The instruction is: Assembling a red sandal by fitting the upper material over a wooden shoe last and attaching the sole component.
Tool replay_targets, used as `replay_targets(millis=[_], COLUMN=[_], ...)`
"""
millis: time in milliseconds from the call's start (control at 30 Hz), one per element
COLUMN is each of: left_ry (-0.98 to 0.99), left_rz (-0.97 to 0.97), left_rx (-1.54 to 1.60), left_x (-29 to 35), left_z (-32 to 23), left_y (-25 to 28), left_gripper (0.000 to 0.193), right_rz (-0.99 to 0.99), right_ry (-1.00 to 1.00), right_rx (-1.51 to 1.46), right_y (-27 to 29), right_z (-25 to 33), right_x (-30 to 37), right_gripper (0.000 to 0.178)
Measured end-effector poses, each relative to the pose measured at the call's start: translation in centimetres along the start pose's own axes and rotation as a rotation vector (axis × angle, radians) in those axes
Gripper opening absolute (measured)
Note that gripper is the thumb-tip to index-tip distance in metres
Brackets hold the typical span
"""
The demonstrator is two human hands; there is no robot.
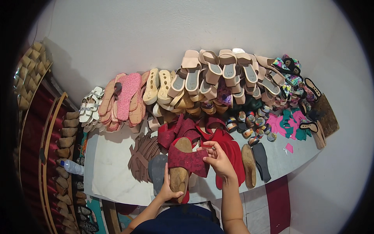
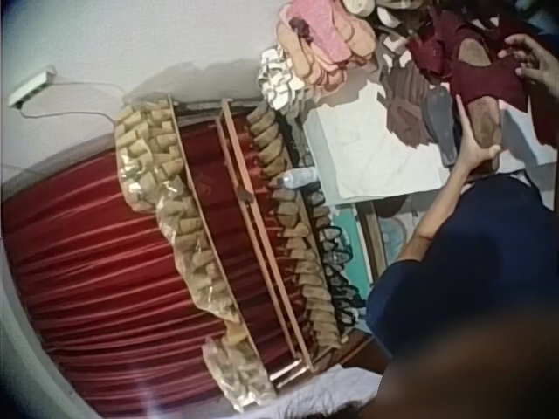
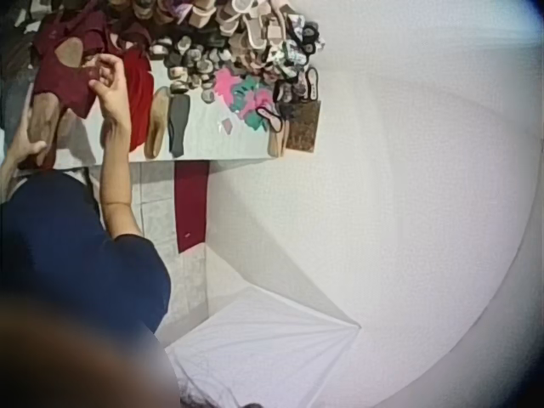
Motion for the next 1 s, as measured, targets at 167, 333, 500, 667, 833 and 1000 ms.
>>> replay_targets(millis=[167, 333, 500, 667, 833, 1000], left_ry=[0.007, 0.020, 0.034, 0.077, 0.063, 0.036], left_rz=[0.008, 0.029, 0.051, 0.129, 0.185, 0.205], left_rx=[0.011, 0.048, 0.169, 0.394, 0.470, 0.483], left_x=[-0.1, -0.1, 0.2, -0.1, -0.2, -0.3], left_z=[-0.2, -0.7, 0.6, -1.6, -1.7, -1.8], left_y=[0.0, -0.1, -0.3, -1.1, -1.3, -1.2], left_gripper=[0.125, 0.124, 0.125, 0.121, 0.120, 0.120], right_rz=[-0.028, -0.019, 0.000, -0.066, -0.091, -0.075], right_ry=[0.006, 0.040, 0.107, 0.222, 0.194, 0.201], right_rx=[0.017, -0.033, -0.113, -0.192, -0.317, -0.410], right_y=[1.7, 1.9, 1.6, 0.7, 0.5, -0.2], right_z=[-1.5, -3.0, -4.1, -4.4, -4.9, -4.9], right_x=[-0.7, -1.3, -1.6, -1.5, -1.7, -1.7], right_gripper=[0.047, 0.050, 0.056, 0.061, 0.062, 0.062])
Point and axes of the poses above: each hand's wrist, its own x-axis away from the middle knuckle, its own y-axis out of the back of the hand, z = x × y, the point moved 2 cm from there along -x, towards the middle knuckle, and after that the axes turned 10 degrees about -x, right-handed, at the moved point
